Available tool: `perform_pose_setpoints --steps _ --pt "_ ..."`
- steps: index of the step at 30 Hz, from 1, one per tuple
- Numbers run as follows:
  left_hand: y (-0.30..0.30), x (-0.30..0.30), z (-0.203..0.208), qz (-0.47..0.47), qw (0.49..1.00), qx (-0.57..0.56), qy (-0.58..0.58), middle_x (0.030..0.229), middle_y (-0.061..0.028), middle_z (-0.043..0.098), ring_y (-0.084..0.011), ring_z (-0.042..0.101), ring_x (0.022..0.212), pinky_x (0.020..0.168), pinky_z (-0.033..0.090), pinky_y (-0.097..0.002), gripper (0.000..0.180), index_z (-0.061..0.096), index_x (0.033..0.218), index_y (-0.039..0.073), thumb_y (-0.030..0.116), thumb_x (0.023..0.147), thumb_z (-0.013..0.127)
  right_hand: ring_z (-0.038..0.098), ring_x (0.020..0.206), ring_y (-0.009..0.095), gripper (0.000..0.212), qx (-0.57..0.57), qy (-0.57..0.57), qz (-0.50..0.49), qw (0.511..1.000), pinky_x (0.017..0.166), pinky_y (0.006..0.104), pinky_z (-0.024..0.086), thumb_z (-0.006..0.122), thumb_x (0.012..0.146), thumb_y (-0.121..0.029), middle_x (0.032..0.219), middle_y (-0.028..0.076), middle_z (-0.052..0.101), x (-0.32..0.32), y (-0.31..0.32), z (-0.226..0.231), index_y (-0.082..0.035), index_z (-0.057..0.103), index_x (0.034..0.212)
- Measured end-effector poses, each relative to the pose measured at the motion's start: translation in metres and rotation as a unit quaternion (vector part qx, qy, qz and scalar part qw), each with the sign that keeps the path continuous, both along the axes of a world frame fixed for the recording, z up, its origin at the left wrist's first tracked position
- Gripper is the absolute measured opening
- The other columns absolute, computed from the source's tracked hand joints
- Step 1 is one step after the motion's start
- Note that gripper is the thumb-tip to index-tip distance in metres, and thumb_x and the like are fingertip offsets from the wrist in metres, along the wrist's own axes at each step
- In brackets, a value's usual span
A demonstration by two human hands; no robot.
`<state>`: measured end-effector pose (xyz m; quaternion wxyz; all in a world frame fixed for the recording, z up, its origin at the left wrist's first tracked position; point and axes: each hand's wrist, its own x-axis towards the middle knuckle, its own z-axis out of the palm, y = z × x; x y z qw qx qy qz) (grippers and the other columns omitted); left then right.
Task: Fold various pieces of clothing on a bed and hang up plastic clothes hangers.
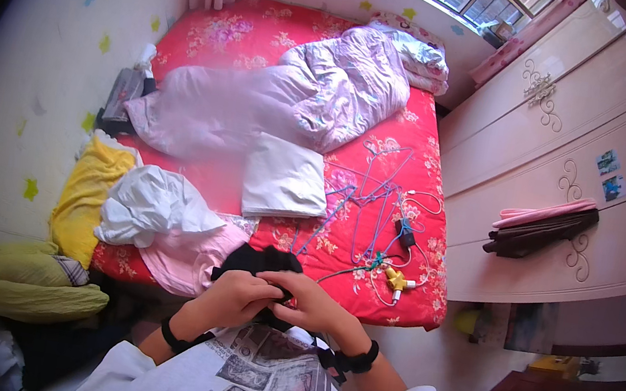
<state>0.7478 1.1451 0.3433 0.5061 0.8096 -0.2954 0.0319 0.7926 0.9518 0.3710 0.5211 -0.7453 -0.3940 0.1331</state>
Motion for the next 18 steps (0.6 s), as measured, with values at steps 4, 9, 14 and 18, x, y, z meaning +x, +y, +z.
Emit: perform_pose_setpoints --steps 4,9,14,18 --pt "-0.012 -0.001 0.031 -0.04 0.998 0.023 0.044 0.073 -0.0084 0.062 -0.0298 0.062 0.065 0.056 0.048 -0.0386 0.018 0.064 0.096 0.009 0.011 0.078 0.064 0.063 0.078 0.026 0.027 -0.093 0.143 0.074 0.983 0.07 0.0336 0.048 0.067 0.08 -0.013 0.086 0.015 0.065 -0.005 -0.048 -0.008 0.0 0.062 0.103" --pt "-0.045 0.01 0.06 -0.056 0.995 0.084 -0.004 0.075 -0.0078 0.06 -0.027 0.061 0.063 0.054 0.046 -0.0361 0.024 0.064 0.099 0.01 0.01 0.075 0.067 0.06 0.072 0.031 0.02 -0.07 0.141 0.111 0.981 0.066 0.0358 0.047 0.063 0.083 -0.012 0.08 0.019 0.061 -0.012 -0.083 -0.017 0.001 0.06 0.099" --pt "-0.074 0.027 0.067 -0.097 0.974 0.173 0.11 0.087 -0.0121 0.058 -0.0337 0.061 0.075 0.064 0.048 -0.0393 0.037 0.058 0.112 0.008 0.019 0.079 0.069 0.057 0.081 0.029 0.016 -0.056 0.112 0.009 0.992 0.072 0.0332 0.045 0.061 0.084 -0.003 0.085 0.015 0.055 0.002 -0.17 -0.017 0.003 0.056 0.099" --pt "-0.116 0.036 0.061 -0.096 0.965 0.183 0.163 0.083 -0.016 0.062 -0.034 0.062 0.074 0.064 0.048 -0.0387 0.032 0.058 0.11 0.004 0.017 0.083 0.067 0.056 0.084 0.028 0.017 -0.041 0.066 -0.063 0.995 0.073 0.0333 0.045 0.062 0.083 -0.005 0.088 0.014 0.054 0.013 -0.203 -0.018 0.0 0.058 0.099"
